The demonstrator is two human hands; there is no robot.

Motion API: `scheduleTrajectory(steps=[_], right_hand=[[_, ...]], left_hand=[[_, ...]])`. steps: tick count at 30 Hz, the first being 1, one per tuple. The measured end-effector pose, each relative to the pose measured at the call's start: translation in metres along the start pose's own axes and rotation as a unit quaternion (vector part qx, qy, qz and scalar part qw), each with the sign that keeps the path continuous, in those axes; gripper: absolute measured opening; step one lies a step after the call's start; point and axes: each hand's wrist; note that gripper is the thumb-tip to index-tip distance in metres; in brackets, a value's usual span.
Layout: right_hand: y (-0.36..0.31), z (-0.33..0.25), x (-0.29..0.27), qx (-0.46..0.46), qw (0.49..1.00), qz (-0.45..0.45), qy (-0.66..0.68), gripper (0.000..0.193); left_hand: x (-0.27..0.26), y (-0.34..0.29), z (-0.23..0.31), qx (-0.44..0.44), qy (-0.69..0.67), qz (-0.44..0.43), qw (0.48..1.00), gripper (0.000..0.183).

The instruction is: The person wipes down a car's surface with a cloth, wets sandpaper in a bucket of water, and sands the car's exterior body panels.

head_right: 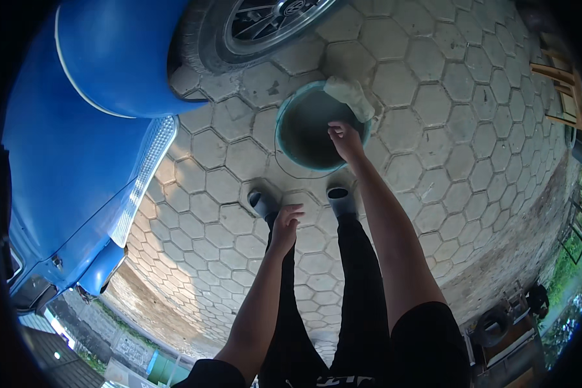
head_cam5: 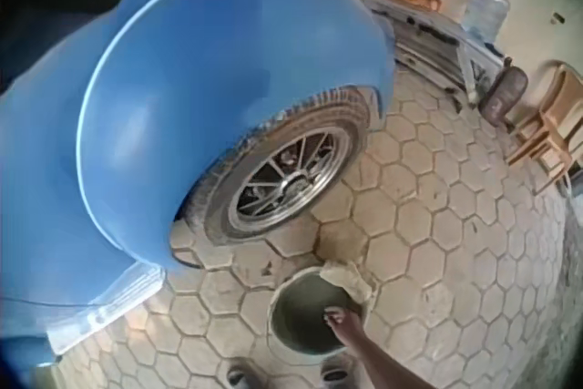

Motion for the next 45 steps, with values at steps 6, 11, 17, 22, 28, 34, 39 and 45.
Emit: scheduleTrajectory(steps=[6,11,17,22,28,34,39,45], right_hand=[[0.084,0.045,0.119,-0.087,0.883,-0.081,-0.454,0.073],[0.111,0.105,0.126,-0.026,0.856,-0.053,-0.513,0.058],[0.07,0.113,0.179,-0.098,0.836,-0.074,-0.534,0.035],[0.124,0.152,0.111,-0.203,0.817,0.073,-0.535,0.03],[0.119,0.137,0.123,-0.187,0.807,0.037,-0.559,0.024],[0.138,0.11,0.098,-0.107,0.869,0.039,-0.482,0.024],[0.132,0.081,0.065,-0.013,0.873,-0.029,-0.487,0.027],[0.052,0.016,0.045,-0.093,0.976,0.058,-0.186,0.024]], left_hand=[[-0.059,0.046,-0.08,-0.055,0.013,0.218,0.974,0.027],[-0.062,0.088,-0.086,-0.068,0.034,0.188,0.979,0.024],[-0.111,0.132,-0.07,-0.067,0.01,0.209,0.976,0.026],[-0.066,0.158,-0.049,-0.052,-0.033,0.176,0.982,0.024],[-0.084,0.168,-0.047,-0.077,-0.065,0.189,0.977,0.028],[-0.101,0.179,-0.034,-0.052,-0.081,0.21,0.973,0.026],[-0.084,0.169,0.019,0.085,0.014,0.305,0.948,0.018],[-0.044,0.146,0.089,0.347,0.136,0.229,0.899,0.019]])
Point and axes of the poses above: each hand's wrist, its own y-axis towards the middle knuckle, its own x-axis out of the palm, z = x × y, and after that the axes turned 6 degrees about z, right-handed
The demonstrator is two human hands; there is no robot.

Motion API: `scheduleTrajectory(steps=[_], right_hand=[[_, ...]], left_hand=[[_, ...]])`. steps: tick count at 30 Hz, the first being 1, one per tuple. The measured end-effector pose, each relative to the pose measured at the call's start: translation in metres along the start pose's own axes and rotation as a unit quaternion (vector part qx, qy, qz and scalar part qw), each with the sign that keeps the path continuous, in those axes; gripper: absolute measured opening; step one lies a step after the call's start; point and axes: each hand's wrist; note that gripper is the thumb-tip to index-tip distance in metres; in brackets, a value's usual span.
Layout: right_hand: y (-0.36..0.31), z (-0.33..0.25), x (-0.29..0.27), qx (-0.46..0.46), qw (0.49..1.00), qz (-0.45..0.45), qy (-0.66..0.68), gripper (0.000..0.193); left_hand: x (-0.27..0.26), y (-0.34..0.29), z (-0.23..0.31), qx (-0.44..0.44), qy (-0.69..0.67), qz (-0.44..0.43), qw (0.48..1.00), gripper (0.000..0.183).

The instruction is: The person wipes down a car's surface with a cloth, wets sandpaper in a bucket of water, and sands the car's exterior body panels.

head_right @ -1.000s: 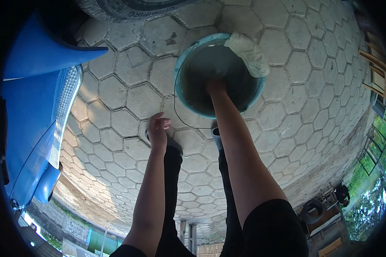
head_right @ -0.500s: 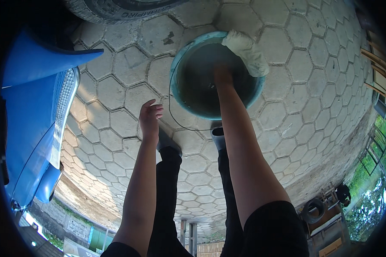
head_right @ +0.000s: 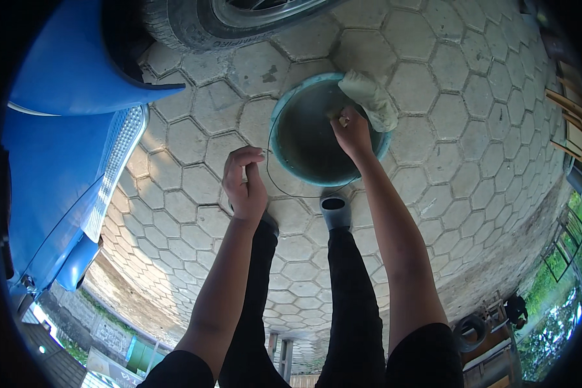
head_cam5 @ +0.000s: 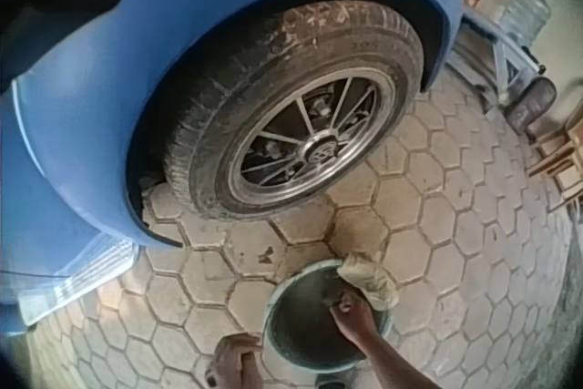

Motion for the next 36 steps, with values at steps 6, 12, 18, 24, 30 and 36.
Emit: scheduleTrajectory(steps=[6,12,18,24,30,36], right_hand=[[-0.041,-0.028,-0.038,0.045,0.885,-0.081,0.456,0.005],[-0.05,-0.048,-0.066,0.092,0.852,-0.169,0.487,0.009],[-0.034,-0.017,-0.044,0.102,0.944,0.034,0.312,0.025],[-0.03,-0.002,-0.02,0.067,0.978,0.098,0.173,0.031],[0.001,0.033,0.015,0.083,0.996,-0.002,0.03,0.051],[0.031,0.086,0.043,0.1,0.978,-0.134,-0.126,0.081]], left_hand=[[0.089,-0.002,0.011,-0.188,-0.144,-0.022,0.971,0.039],[0.106,0.022,-0.002,-0.469,-0.387,-0.12,0.785,0.058],[0.115,0.027,-0.008,-0.508,-0.325,-0.139,0.786,0.062],[0.115,0.023,-0.049,-0.439,-0.268,-0.148,0.845,0.075],[0.168,0.007,-0.102,-0.401,0.028,-0.247,0.881,0.094],[0.193,0.014,-0.13,-0.29,0.212,-0.377,0.854,0.091]])
Point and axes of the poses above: each hand's wrist, its own y-axis towards the middle knuckle, its own x-axis out of the palm, z = x × y, and after that the axes turned 6 degrees about z, right-handed
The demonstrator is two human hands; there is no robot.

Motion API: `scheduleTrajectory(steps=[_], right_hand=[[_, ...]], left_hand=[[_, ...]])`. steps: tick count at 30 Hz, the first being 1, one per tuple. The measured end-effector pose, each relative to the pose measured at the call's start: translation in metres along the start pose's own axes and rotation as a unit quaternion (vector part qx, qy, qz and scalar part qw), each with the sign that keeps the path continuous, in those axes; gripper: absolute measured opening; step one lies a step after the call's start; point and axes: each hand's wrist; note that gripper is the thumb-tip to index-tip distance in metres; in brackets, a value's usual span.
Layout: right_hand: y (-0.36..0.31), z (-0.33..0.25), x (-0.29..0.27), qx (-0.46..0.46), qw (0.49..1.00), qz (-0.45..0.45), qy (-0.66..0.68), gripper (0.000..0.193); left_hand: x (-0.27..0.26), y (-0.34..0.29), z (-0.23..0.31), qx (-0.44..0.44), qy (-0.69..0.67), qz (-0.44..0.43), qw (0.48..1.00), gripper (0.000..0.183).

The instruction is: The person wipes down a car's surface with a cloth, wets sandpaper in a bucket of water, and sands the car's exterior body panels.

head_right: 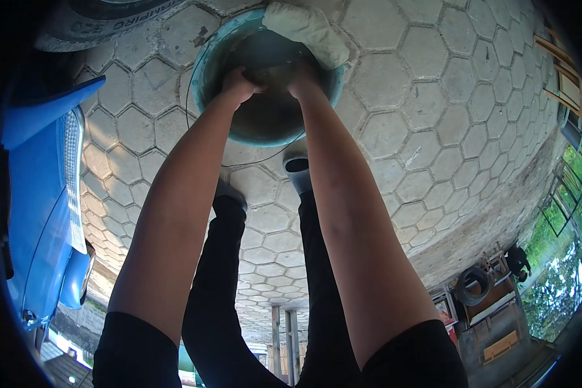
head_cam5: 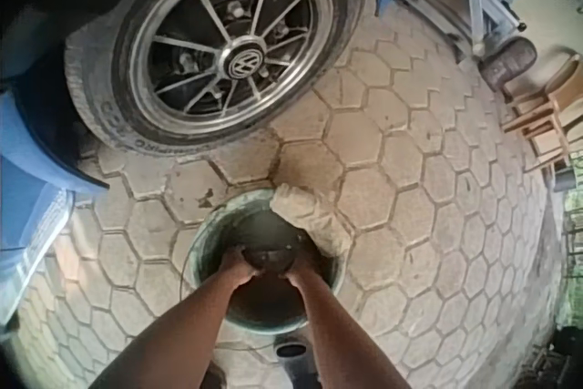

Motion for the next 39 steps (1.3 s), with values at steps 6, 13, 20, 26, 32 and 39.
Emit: scheduleTrajectory(steps=[6,13,20,26,32,39], right_hand=[[0.003,-0.01,0.027,0.031,0.992,0.119,0.011,0.056],[-0.07,-0.039,-0.032,-0.007,0.971,0.106,0.214,0.035],[-0.142,-0.087,-0.083,-0.123,0.949,0.218,0.192,0.016],[-0.146,-0.087,-0.108,-0.278,0.912,0.297,0.05,0.014],[-0.159,-0.091,-0.139,-0.166,0.934,0.299,0.103,0.017],[-0.196,-0.09,-0.17,-0.144,0.9,0.362,0.195,0.015]], left_hand=[[0.011,0.026,-0.031,0.077,0.057,0.085,0.992,0.04],[-0.009,-0.036,-0.014,-0.032,-0.184,0.071,0.98,0.036],[-0.034,-0.082,0.002,0.0,-0.173,0.14,0.975,0.049],[-0.045,-0.086,0.026,-0.042,-0.298,0.117,0.947,0.046],[-0.073,-0.118,0.033,0.05,-0.325,0.156,0.931,0.04],[-0.105,-0.182,0.08,0.14,-0.34,0.131,0.921,0.027]])
Point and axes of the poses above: each hand's wrist, its own y-axis towards the middle knuckle, its own x-axis out of the palm, z = x × y, and after that the axes turned 6 degrees about z, right-handed
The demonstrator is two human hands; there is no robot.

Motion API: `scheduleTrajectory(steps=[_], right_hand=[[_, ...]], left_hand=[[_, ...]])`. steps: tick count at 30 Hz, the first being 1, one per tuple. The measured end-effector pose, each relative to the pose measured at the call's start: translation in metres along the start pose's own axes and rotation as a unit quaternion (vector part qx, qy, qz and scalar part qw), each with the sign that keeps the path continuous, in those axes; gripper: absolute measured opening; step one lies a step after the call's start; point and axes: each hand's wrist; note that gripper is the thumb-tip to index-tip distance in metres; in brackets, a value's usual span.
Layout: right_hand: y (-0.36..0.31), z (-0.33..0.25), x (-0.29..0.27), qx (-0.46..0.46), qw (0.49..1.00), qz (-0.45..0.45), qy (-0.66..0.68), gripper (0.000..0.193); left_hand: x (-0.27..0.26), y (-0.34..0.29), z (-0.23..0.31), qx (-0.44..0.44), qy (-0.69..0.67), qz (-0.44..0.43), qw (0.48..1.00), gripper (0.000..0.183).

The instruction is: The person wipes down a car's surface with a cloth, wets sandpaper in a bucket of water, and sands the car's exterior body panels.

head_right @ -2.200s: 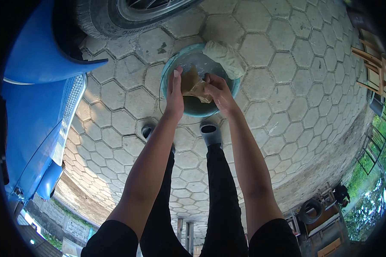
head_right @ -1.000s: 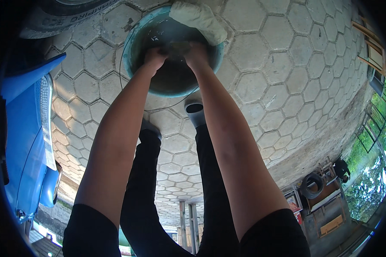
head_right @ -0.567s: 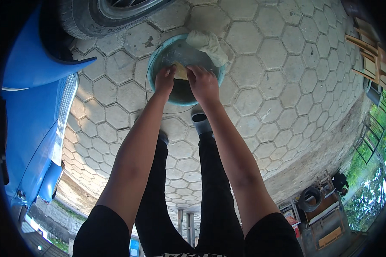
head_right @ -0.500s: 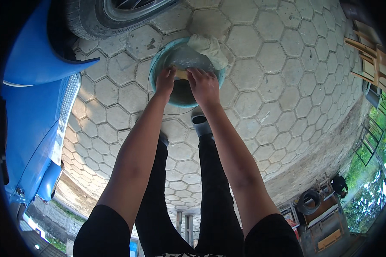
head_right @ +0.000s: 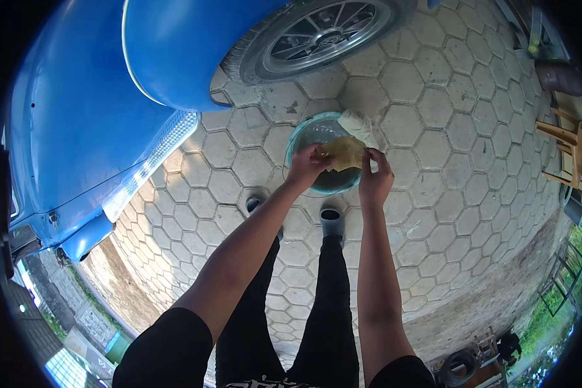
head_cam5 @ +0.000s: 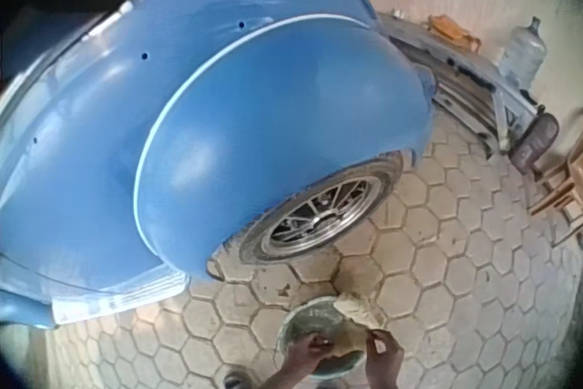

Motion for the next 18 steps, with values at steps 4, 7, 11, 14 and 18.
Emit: scheduleTrajectory(steps=[4,7,11,14,18], right_hand=[[0.001,-0.021,-0.015,0.031,0.999,-0.019,0.03,0.02],[0.002,-0.042,-0.027,0.023,0.997,0.008,0.069,0.017],[-0.002,-0.085,-0.057,0.012,0.994,-0.007,0.105,0.019],[-0.003,-0.114,-0.09,0.016,0.991,-0.02,0.128,0.02],[0.002,-0.158,-0.125,-0.009,0.988,-0.035,0.152,0.022]], left_hand=[[-0.006,-0.024,0.039,0.063,-0.006,-0.012,0.998,0.028],[-0.015,-0.035,0.058,0.064,-0.027,0.055,0.996,0.028],[-0.036,-0.05,0.086,0.025,-0.025,0.09,0.995,0.027],[-0.045,-0.073,0.119,0.036,-0.064,0.077,0.994,0.025],[-0.067,-0.1,0.167,0.081,-0.118,0.086,0.986,0.028]])
Point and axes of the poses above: each hand's wrist, its own y-axis towards the middle knuckle, its own x-axis out of the palm, z = x × y, and after that the axes turned 6 degrees about z, right-handed
